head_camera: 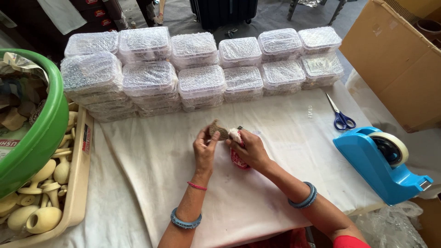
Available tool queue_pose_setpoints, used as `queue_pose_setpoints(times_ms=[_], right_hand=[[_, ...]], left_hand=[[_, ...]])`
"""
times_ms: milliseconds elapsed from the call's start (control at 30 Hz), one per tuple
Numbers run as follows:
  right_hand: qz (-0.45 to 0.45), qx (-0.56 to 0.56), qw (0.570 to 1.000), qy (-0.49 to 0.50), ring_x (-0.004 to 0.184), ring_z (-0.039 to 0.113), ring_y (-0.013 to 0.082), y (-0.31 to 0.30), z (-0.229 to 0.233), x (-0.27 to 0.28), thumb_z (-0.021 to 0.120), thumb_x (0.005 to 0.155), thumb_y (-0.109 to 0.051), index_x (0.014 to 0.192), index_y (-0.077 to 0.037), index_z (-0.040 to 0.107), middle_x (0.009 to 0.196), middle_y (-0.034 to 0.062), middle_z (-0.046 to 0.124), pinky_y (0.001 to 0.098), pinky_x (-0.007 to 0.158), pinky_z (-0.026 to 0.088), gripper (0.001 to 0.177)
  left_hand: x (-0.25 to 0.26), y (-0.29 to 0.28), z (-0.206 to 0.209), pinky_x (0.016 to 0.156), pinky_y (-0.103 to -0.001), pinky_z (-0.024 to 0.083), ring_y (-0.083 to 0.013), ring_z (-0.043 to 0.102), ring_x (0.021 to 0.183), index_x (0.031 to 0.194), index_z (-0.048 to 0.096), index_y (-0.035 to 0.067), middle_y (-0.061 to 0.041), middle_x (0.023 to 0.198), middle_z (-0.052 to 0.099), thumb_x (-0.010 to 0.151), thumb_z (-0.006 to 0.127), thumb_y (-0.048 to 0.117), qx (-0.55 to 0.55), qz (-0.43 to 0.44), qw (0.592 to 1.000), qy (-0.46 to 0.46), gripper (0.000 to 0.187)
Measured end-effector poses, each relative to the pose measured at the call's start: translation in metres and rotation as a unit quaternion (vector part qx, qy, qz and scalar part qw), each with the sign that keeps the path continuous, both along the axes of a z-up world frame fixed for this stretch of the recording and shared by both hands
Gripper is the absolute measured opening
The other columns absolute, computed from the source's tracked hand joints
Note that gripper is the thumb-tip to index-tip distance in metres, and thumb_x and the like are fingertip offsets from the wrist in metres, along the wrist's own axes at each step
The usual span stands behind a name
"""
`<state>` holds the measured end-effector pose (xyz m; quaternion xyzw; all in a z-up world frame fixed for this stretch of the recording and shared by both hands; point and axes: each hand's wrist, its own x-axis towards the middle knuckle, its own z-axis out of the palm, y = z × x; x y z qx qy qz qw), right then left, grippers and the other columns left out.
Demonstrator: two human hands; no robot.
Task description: The person wipes a small, patterned decorative object with a cloth. They then reach into a green basin to pick up another similar object and continue wiping it with the cloth.
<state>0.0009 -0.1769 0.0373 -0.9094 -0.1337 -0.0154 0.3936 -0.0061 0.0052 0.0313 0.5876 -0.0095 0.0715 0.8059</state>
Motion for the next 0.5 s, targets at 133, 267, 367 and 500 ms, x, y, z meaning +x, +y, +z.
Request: queue_pose_setpoints(times_ms=[133,267,367,500], right_hand=[[0.047,-0.073,0.987,-0.132,0.084,0.073,0.0332,0.014,0.055,-0.024,0.076,0.093,-0.041,0.117,-0.003,0.064,0.120,0.0154,0.069,0.0384,0.073,0.059,0.047],[0.227,-0.079,0.920,-0.310,0.102,0.071,0.0375,0.023,0.074,-0.035,0.073,0.085,-0.044,0.135,-0.004,0.062,0.135,0.0208,0.061,0.0429,0.077,0.060,0.065],[0.204,-0.049,0.929,-0.304,0.105,0.072,0.0293,0.013,0.052,-0.027,0.071,0.091,-0.024,0.135,-0.010,0.066,0.138,0.0176,0.064,0.0387,0.077,0.063,0.046],[0.020,-0.023,0.940,-0.339,0.101,0.072,0.0264,0.000,0.056,-0.016,0.083,0.090,-0.015,0.128,-0.011,0.070,0.121,0.0097,0.069,0.0367,0.076,0.062,0.040]], left_hand=[[0.013,0.018,-0.018,0.088,-0.028,0.059,-0.0131,0.069,0.100,0.129,0.066,0.001,-0.004,0.114,0.073,0.098,0.070,0.017,-0.056,0.097,0.993,0.023,0.035],[0.020,0.026,-0.023,0.074,-0.027,0.059,-0.0116,0.068,0.089,0.132,0.068,0.001,-0.005,0.106,0.072,0.100,0.068,0.017,-0.102,0.130,0.986,0.029,0.035],[0.014,0.025,-0.008,0.074,-0.026,0.061,-0.0111,0.070,0.087,0.133,0.068,0.001,-0.005,0.104,0.073,0.101,0.067,0.017,-0.105,0.120,0.987,0.003,0.036],[-0.002,0.012,0.027,0.077,-0.026,0.063,-0.0109,0.072,0.089,0.134,0.065,0.000,-0.004,0.106,0.074,0.097,0.068,0.017,-0.047,0.086,0.995,-0.011,0.040]])
